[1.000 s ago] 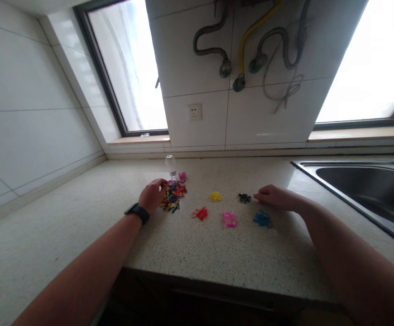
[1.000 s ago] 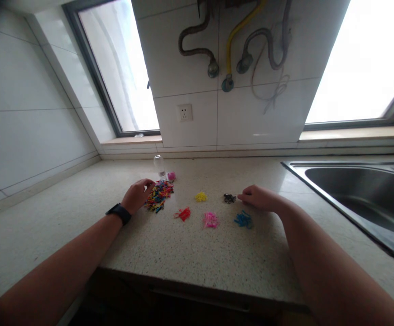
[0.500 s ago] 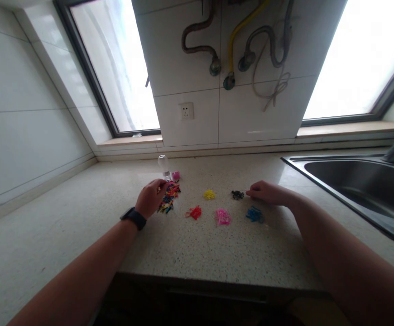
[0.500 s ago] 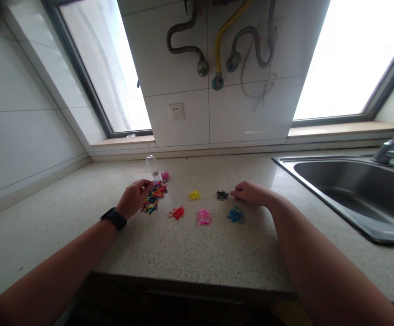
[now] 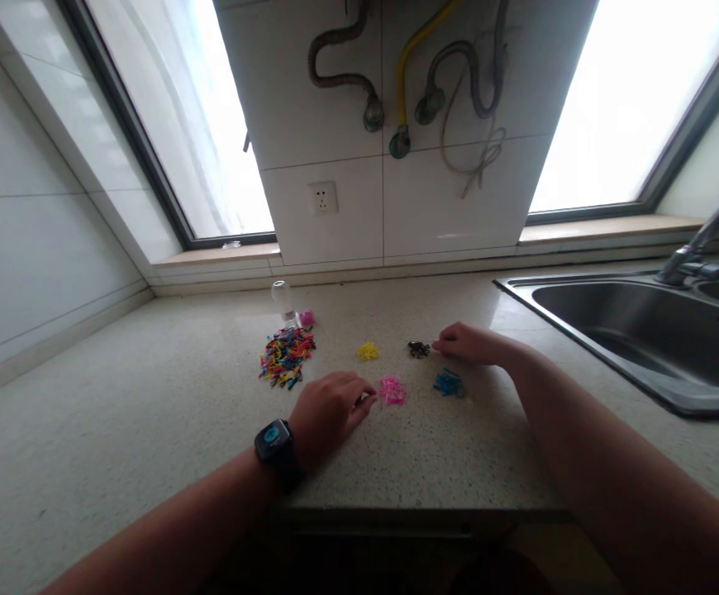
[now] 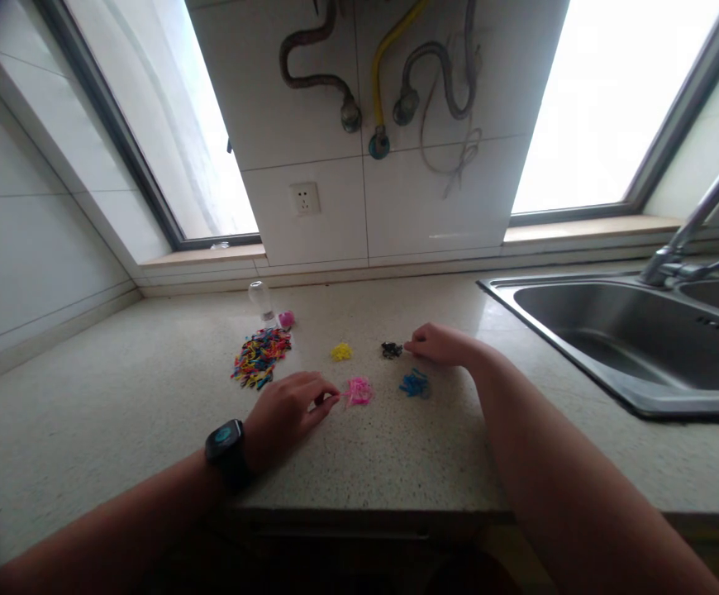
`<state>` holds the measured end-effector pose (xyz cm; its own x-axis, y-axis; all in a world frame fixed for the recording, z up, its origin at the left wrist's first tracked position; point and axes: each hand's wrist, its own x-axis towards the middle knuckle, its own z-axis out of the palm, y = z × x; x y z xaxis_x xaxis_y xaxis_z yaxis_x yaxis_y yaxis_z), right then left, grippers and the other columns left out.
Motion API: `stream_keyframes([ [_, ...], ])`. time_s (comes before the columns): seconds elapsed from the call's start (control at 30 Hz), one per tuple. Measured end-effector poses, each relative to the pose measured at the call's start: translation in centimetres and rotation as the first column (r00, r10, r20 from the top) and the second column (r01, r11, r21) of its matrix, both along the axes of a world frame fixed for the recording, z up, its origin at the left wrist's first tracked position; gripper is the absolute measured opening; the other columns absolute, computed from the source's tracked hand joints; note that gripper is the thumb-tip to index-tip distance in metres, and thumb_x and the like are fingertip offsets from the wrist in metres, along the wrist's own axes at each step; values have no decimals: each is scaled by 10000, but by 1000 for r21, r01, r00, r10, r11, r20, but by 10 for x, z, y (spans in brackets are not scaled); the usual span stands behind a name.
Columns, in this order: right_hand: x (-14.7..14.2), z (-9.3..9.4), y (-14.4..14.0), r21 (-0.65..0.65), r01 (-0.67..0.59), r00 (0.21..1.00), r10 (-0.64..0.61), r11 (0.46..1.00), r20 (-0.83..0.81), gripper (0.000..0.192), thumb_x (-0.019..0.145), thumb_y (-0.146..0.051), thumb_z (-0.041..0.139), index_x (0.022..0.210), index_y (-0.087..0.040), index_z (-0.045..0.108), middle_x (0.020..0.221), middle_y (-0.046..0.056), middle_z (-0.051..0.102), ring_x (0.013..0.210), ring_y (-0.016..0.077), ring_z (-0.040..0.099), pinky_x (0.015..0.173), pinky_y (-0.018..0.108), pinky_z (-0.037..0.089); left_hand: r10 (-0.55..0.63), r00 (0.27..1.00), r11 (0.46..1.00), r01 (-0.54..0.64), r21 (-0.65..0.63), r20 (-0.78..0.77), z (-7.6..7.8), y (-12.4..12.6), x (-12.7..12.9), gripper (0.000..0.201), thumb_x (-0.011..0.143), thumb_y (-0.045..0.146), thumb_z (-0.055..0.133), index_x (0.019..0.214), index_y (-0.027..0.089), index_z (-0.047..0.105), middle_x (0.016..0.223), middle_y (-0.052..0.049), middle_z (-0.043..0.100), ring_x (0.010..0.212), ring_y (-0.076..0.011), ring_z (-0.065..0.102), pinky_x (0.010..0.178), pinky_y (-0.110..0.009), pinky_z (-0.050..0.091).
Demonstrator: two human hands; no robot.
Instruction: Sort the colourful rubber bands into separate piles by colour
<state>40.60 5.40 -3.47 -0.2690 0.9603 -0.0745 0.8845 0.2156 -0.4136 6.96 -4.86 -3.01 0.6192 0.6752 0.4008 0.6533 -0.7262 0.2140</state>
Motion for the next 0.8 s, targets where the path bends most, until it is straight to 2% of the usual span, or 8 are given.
stream_keyframes([
  [0.13,1,-2,2,2,-4,1000,4,1000,-22,544,811,-673,497,663,-165,621,591,23,554,552,131,433,528,282,295,16,997,1000,-15,5,-80,2,-3,4,197,981,316,521,993,204,684,936,-44,688,850,-185,624,723,-300,474],
  [0.27,0,1,0,-4,12,999,-13,1000,-49,527,807,-651,523,700,-155,665,590,27,564,542,131,440,521,278,305,-23,990,999,29,40,-137,3,-5,4,223,993,307,483,988,198,678,907,-44,686,833,-186,629,711,-301,474],
  [0.4,-2,4,-3,6,42,992,-41,999,-121,492,809,-613,548,798,-149,712,598,26,587,524,129,454,510,272,316,-135,979,984,150,94,-152,-3,-8,2,205,981,291,469,986,205,655,863,-24,684,760,-169,627,650,-288,451],
  [0.5,-8,6,-3,61,58,983,-47,996,-176,427,825,-552,553,825,-153,706,582,14,580,517,127,468,510,264,332,-257,951,948,283,144,-173,-7,-10,3,176,959,278,480,960,207,640,833,-10,688,718,-152,626,597,-272,413],
  [0.67,-45,15,-5,241,38,952,38,970,-303,335,854,-460,541,835,-161,691,653,16,617,592,134,520,550,251,373,-339,912,909,381,168,-232,-8,-11,3,184,954,300,479,870,200,609,737,3,674,619,-123,610,510,-256,336],
  [0.8,-100,32,-12,329,-65,961,148,942,-235,274,874,-389,550,882,-171,716,668,14,652,584,126,536,554,248,363,-363,899,897,409,170,-244,-8,-13,2,217,965,327,470,850,187,588,691,-4,671,584,-120,622,497,-254,342],
])
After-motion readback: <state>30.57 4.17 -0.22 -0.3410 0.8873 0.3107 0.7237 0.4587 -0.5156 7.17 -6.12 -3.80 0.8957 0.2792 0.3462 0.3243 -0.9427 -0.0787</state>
